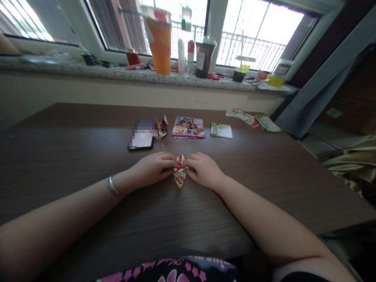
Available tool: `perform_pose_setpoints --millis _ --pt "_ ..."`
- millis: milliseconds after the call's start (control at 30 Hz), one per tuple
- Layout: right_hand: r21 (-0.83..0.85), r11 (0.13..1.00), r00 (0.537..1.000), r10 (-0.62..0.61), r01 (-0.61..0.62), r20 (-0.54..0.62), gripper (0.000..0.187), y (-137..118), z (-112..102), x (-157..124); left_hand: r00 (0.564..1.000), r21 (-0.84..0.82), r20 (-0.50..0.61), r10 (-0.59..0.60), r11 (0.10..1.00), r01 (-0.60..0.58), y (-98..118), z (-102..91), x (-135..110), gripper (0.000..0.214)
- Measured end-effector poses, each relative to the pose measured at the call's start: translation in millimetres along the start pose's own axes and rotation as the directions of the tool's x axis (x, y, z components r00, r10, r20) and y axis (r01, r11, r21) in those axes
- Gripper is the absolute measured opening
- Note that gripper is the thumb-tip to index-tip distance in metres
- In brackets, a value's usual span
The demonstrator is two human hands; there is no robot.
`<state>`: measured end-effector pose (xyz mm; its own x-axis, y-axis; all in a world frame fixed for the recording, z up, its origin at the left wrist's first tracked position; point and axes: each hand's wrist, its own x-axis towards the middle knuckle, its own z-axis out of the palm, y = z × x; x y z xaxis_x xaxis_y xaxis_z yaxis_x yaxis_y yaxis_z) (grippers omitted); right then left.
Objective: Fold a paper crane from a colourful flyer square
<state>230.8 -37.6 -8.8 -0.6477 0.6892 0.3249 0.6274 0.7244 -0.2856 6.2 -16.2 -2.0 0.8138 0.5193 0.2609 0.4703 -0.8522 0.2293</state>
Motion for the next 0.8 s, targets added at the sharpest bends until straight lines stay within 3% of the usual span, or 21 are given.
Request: perform_pose_setpoints --millis 233,567,800 --pt "-0.107 0.994 0.999 0.007 -0.012 -0.039 0.015 -0.7 1.0 -0.9 0.995 -0.025 -0.061 -0.077 0.997 0.075 4.0 5.6 2.7 0.01" --pt "0.0 0.999 0.999 -0.044 0.044 0.015 0.019 6.0 -3.0 -1.6 1.0 -0.001 -0.029 -0.003 1.0 0.003 0.3 2.2 1.8 0.018" --pt "-0.036 0.998 0.998 -0.051 0.052 0.039 0.019 3.4 -5.2 -2.0 1.0 0.043 0.012 0.006 0.999 -0.006 2.1 -2.3 1.0 0.02"
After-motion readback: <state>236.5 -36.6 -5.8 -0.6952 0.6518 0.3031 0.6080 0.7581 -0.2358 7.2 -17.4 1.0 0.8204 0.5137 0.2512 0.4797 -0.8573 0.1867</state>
